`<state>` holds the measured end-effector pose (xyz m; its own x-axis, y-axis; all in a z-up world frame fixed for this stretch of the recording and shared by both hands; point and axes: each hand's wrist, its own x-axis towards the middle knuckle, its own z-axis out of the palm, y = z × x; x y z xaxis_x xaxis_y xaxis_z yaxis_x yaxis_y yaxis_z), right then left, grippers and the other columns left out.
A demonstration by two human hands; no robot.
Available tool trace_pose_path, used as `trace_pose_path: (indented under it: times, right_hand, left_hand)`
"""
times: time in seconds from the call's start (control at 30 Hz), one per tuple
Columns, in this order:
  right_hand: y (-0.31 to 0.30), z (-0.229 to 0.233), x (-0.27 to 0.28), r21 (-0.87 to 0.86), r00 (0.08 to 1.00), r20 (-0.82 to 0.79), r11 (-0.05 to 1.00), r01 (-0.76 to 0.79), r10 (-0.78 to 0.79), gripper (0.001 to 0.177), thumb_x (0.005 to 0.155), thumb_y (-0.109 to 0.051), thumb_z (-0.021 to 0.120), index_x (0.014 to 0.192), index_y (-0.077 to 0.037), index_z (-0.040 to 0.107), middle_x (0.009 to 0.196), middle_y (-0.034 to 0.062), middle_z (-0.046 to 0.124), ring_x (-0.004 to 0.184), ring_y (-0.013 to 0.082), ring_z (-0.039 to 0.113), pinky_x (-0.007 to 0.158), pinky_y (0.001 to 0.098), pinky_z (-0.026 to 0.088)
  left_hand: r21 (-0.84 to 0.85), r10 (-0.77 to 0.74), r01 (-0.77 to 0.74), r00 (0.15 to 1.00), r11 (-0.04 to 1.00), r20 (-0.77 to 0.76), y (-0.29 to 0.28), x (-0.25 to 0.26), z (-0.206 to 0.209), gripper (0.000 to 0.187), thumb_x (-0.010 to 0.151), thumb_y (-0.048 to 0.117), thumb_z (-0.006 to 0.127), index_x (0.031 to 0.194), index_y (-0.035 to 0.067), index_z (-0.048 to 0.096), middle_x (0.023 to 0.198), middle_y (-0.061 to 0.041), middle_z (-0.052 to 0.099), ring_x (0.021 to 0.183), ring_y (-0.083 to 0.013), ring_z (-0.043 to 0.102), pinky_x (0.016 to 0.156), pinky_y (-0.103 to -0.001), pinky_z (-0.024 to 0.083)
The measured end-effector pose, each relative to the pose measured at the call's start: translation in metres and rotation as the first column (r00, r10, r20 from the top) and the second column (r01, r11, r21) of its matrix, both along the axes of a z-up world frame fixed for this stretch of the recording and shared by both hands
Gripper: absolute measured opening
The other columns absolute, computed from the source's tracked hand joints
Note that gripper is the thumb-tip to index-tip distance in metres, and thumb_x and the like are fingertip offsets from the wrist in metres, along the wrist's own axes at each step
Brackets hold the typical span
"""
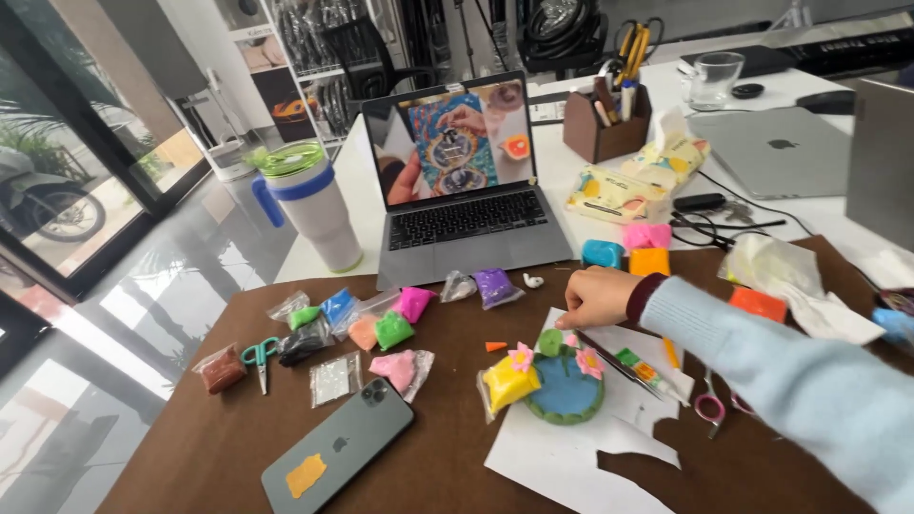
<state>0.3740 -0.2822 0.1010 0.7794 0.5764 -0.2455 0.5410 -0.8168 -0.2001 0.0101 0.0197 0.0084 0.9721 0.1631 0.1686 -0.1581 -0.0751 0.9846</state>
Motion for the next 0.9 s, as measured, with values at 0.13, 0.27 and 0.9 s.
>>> trace_pose_path:
  times: [0.13,0.27,0.9]
  right_hand:
    - [0.012,-0.005,0.001,-0.056,0.995,-0.088,0.998,0.037,-0.041,0.022,0.079,-0.040,0.075,0.075,-0.019,0.082,0.071,0.0015,0.076,0.079,0.0207,0.074,0.071,0.0320,0.057]
    - [0.011,-0.009,0.005,-0.048,0.990,-0.098,0.994,0.096,-0.100,0.018,0.078,-0.034,0.074,0.072,-0.020,0.083,0.068,0.0001,0.076,0.077,0.0201,0.075,0.071,0.0314,0.058]
    - [-0.037,0.076,-0.066,0.620,0.977,0.036,0.771,0.144,-0.212,0.023,0.089,-0.027,0.080,0.079,-0.007,0.079,0.066,0.0014,0.070,0.057,0.0114,0.055,0.056,0.0279,0.045]
  left_hand:
    - [-0.009,0.031,-0.031,0.999,0.999,-0.018,0.001,0.001,0.003,0.026,0.082,0.013,0.084,0.106,0.001,0.084,0.091,-0.014,0.085,0.082,-0.0200,0.086,0.079,-0.030,0.067]
    - [-0.021,0.039,-0.039,0.999,0.999,-0.035,-0.003,0.012,0.002,0.024,0.082,0.014,0.084,0.102,0.002,0.085,0.089,-0.013,0.086,0.080,-0.0189,0.086,0.077,-0.029,0.067]
    - [-0.070,0.128,-0.138,0.984,0.988,-0.125,-0.126,0.028,0.080,0.015,0.082,0.018,0.083,0.087,0.006,0.091,0.080,-0.006,0.091,0.071,-0.0141,0.084,0.065,-0.025,0.065]
